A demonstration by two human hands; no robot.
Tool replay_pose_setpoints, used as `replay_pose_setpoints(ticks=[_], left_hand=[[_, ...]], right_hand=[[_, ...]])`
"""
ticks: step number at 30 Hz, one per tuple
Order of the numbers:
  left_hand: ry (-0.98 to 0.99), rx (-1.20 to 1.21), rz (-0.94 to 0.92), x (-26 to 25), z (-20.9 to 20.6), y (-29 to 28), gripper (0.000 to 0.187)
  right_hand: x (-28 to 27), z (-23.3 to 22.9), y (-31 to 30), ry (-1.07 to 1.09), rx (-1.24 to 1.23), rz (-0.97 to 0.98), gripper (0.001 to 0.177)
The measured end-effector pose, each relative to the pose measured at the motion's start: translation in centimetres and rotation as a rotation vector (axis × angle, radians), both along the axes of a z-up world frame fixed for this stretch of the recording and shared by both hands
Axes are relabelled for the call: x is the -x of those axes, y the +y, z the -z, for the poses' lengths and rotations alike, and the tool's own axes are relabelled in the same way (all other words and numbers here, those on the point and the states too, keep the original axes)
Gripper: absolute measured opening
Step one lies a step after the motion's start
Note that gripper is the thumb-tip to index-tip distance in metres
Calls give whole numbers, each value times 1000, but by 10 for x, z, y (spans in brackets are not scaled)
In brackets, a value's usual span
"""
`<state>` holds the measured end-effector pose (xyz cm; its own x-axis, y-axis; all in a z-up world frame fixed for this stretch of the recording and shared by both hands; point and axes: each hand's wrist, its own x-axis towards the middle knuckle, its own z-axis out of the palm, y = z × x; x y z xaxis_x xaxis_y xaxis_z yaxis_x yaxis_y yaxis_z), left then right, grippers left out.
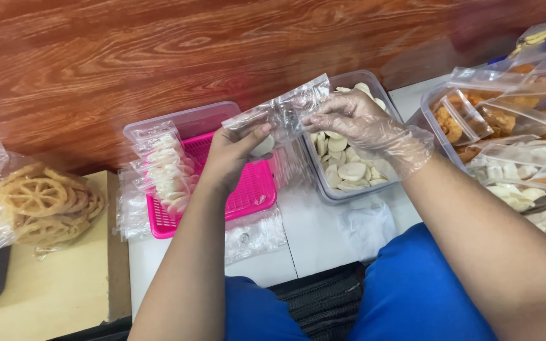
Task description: Manually packing small, round snack crackers into individual plastic bags from a bulk container.
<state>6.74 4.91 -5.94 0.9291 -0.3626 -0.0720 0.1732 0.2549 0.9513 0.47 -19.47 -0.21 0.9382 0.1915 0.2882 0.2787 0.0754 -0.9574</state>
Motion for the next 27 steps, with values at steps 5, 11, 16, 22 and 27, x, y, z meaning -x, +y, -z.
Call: replay_pose_setpoints(ticks=[5, 11, 16, 22, 27], left_hand=[[78, 16, -37, 16, -29, -6, 49], [159, 53, -38, 16, -25, -12, 38], [133, 11, -89, 15, -26, -14, 35], [144, -40, -104, 10, -22, -13, 33], [208, -40, -122, 7, -24, -9, 38]], right_hand=[[6, -16, 9, 32, -51, 18, 13], [8, -15, 10, -10, 28, 40, 17], [6, -20, 12, -19, 15, 48, 15], [-3, -6, 0, 21, 17, 108, 13], [-9, -2, -9, 139, 19, 194, 12]])
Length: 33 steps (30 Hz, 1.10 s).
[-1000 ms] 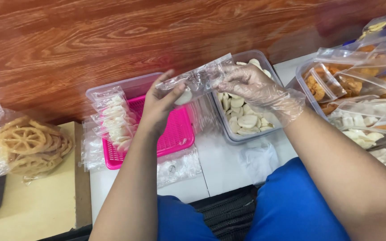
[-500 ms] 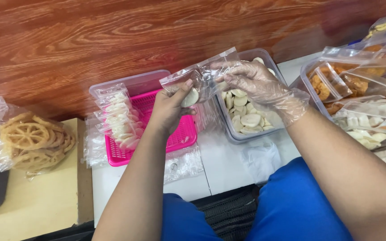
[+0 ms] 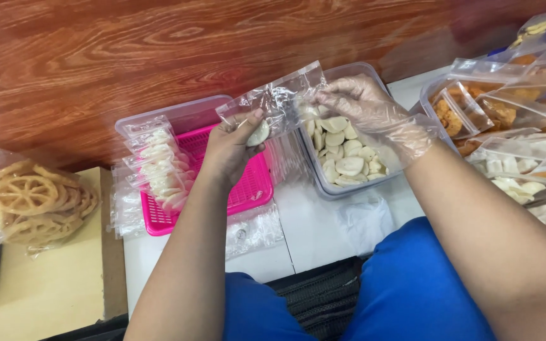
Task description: Manually packing small, round snack crackers into individual plastic bags from a bulk container.
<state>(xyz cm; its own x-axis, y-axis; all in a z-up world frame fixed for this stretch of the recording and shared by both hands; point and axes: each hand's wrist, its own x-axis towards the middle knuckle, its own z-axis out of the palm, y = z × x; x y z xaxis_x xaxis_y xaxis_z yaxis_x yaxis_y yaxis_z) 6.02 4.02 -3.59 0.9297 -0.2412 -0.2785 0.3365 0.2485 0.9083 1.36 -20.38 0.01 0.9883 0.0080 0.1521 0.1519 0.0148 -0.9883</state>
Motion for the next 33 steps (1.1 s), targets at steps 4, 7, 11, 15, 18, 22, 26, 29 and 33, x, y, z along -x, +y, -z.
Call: replay_pose_setpoints(ticks=[4, 7, 11, 15, 18, 22, 26, 29, 33], left_hand=[[45, 9, -2, -5, 5, 0, 35], [189, 23, 0, -2, -8, 2, 23], [148, 17, -50, -1, -1, 2, 31], [100, 13, -67, 3, 0, 3, 35], [113, 24, -68, 4, 0, 2, 34], [105, 15, -63, 6, 3, 5, 34], [102, 15, -37, 4, 5, 6, 36], [106, 16, -37, 6, 3, 8, 39], [102, 19, -39, 9, -2, 6, 44]], right_hand=[[-8, 9, -16, 71, -47, 50, 21], [-14, 14, -37, 92, -14, 38, 50], [-16, 42, -51, 54, 373, 161, 32], [-19, 65, -56, 225, 930, 27, 58], [-20, 59, -47, 302, 1088, -36, 52], [-29, 69, -54, 297, 1115, -7, 41], [-16, 49, -53, 389, 1050, 73, 32], [-19, 53, -64, 331, 1025, 153, 32], [-6, 16, -45, -51, 779, 378, 34]])
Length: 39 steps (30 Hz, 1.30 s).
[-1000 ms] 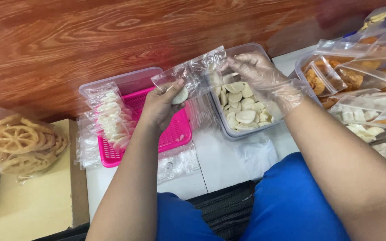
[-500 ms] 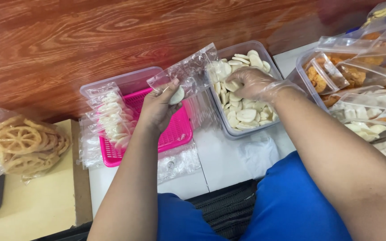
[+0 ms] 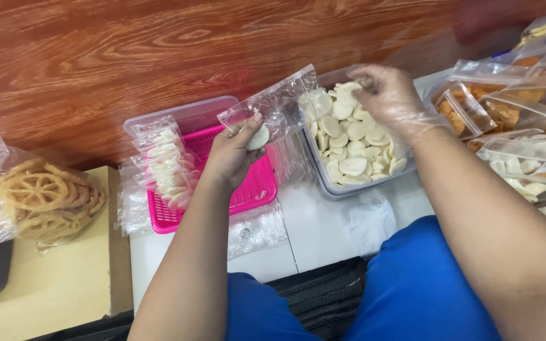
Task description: Manually packing small, round snack crackers into individual plastic bags from a bulk container.
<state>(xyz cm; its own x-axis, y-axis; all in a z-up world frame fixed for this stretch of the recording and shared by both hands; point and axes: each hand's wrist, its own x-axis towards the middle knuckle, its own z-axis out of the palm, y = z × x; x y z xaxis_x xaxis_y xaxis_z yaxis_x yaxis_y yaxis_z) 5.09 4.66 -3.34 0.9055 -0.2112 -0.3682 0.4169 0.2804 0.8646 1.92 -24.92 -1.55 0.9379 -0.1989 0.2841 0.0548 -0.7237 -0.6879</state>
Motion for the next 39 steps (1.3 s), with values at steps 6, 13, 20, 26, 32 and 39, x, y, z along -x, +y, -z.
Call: replay_pose_setpoints(ticks=[6, 13, 20, 26, 32, 39], left_hand=[[-6, 28, 6, 1, -1, -1, 42], [84, 16, 99, 3, -11, -1, 39], [-44, -4, 63, -1, 8, -5, 38], [-63, -23, 72, -5, 13, -3, 35], [-84, -12, 99, -1, 10, -8, 31], [-84, -53, 154, -3, 14, -10, 31]], right_hand=[[-1, -23, 13, -73, -829, 19, 33], [9, -23, 22, 106, -678, -140, 25], [3, -7, 35, -41, -600, -208, 23], [-2, 8, 13, -7, -482, -320, 15], [4, 10, 19, 11, -617, -373, 20], [8, 0, 28, 66, -415, -547, 38]])
